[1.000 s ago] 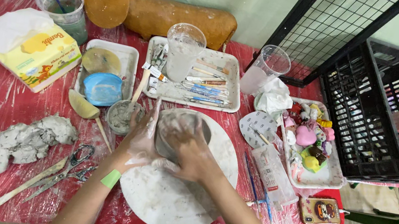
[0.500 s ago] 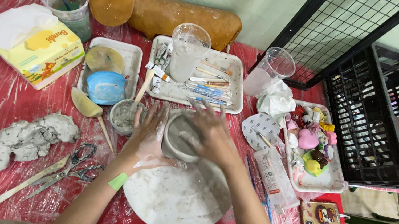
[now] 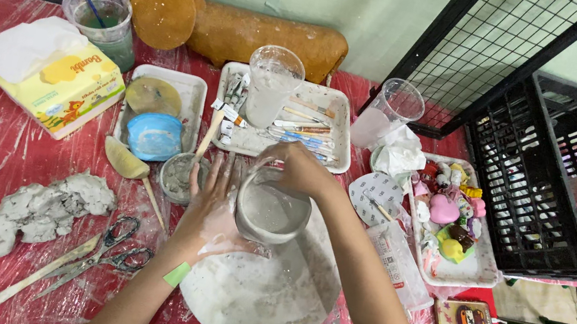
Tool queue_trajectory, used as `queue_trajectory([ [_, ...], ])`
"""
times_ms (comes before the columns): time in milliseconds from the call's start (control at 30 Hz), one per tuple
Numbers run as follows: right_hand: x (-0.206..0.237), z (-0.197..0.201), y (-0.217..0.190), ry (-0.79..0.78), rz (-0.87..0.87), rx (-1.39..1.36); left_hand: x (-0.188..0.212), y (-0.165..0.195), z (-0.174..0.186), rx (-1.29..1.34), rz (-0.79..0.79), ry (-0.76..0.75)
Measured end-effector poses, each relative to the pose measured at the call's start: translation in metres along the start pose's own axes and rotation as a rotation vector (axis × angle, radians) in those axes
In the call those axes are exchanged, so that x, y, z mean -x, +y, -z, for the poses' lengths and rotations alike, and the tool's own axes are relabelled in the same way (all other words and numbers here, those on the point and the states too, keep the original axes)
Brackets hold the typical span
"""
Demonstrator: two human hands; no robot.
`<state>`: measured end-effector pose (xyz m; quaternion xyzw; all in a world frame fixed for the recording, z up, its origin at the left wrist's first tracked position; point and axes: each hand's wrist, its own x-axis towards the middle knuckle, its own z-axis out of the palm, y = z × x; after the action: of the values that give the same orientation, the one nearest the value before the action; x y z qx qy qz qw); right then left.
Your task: The person shapes a small clay bowl by hand on a rotating banding wheel, pressing and smoothing the walls with wet fingers. They add pieces of clay to the rim, pinch the walls, rotate the wheel, and continue smoothing the bowl's interior and exterior surfaces.
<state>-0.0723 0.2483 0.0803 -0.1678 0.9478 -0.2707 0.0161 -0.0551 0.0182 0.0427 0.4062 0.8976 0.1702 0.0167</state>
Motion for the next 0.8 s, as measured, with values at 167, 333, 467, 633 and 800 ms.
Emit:
queue_trajectory([
  [167,0.027,0.016,0.002,-0.056,-0.191,-0.040,0.002,0.000,-0.001,0.053,0.009,0.087],
  [333,0.020,0.005,-0.016,-0.146,-0.064,0.005,0.002,0.001,-0.002,0.046,0.030,0.099],
  [467,-0.002,-0.022,-0.017,-0.168,-0.004,0.040,0.002,0.002,-0.003,0.038,-0.005,0.160],
  [633,-0.012,-0.022,0.018,-0.085,-0.069,-0.217,0.003,0.001,-0.002,0.077,-0.015,0.146],
  [800,0.014,-0.004,0.034,0.018,-0.329,-0.198,0.002,0.001,0.000,0.010,0.015,0.078],
])
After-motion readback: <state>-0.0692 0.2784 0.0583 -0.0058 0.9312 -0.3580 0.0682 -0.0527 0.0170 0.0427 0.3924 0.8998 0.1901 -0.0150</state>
